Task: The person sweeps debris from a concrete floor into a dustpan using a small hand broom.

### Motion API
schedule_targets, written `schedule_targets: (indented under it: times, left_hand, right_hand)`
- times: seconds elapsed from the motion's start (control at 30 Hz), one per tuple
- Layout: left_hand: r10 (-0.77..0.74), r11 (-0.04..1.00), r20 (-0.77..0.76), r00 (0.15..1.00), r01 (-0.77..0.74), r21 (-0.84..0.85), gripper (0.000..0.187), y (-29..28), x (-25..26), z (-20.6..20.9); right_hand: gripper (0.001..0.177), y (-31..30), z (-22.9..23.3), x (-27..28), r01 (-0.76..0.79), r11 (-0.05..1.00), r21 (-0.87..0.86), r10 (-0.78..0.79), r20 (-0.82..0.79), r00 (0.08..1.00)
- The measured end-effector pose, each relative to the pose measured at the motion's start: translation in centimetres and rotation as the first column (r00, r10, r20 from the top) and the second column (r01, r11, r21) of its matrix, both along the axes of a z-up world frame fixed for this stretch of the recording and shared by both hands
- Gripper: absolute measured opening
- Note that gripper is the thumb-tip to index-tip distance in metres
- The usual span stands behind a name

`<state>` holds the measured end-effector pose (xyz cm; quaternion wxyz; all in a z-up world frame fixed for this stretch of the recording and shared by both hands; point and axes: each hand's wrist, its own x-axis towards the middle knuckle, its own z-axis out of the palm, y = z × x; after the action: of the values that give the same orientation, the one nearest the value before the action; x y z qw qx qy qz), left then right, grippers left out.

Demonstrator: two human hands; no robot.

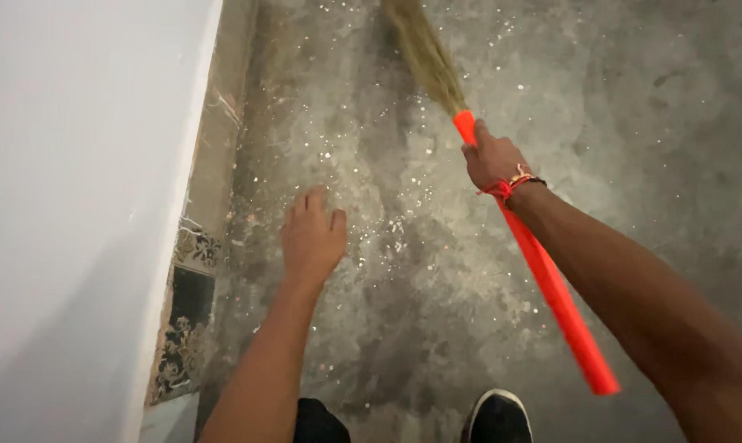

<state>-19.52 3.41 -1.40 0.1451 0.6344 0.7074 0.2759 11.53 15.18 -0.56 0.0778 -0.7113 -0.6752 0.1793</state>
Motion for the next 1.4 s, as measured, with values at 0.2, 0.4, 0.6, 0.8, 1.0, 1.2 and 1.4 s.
schedule_targets:
  times: [0.2, 0.4, 0.6, 0.8, 1.0, 1.2, 1.4]
  left_hand:
    - [0.036, 0.999, 0.039, 0.999, -0.037, 0.013, 0.048, 2.3, 1.1, 0.8]
    - [0.031, 0.933, 0.17, 0.985, -0.09, 0.349, 0.044, 5.0, 3.9, 1.6]
    - [0.036, 0.975, 0.2, 0.979, -0.079, 0.21, 0.046, 4.2, 5.2, 3.3]
    - [0.078, 0.993, 0.059, 0.995, -0.083, 0.08, 0.049, 4.0, 3.3, 7.2]
    - [0.146, 0.983, -0.172, 0.974, -0.162, -0.086, 0.059, 3.8, 2.1, 12.4]
    - [-0.026, 0.986, -0.317, 0.948, -0.028, -0.166, 0.063, 4.6, 1.9, 19.7]
    - [0.021, 0.981, -0.264, 0.964, -0.071, -0.18, 0.057, 4.2, 0.6, 25.3]
  right_hand:
    - [0.063, 1.2, 2.2, -4.2, -0.166, 0.986, -0.004, 0.166, -0.027, 0.986]
    - [0.057, 1.2, 3.3, -9.1, -0.434, 0.86, -0.266, 0.475, 0.112, 0.873]
    - [0.059, 5.7, 0.7, -6.8, -0.37, 0.896, -0.245, 0.394, 0.058, 0.917]
    - [0.061, 4.6, -9.0, 1.3, -0.216, 0.968, -0.127, 0.208, -0.067, 0.976]
    - [0.066, 2.4, -9.4, 5.2, -0.071, 0.995, -0.064, 0.06, -0.168, 0.984]
    - [0.065, 0.1, -3.3, 1.2, -0.13, 0.991, -0.012, 0.121, -0.285, 0.951]
    - [0.07, -1.0, -1.1, 0.0, -0.502, 0.857, -0.116, 0.473, -0.208, 0.856]
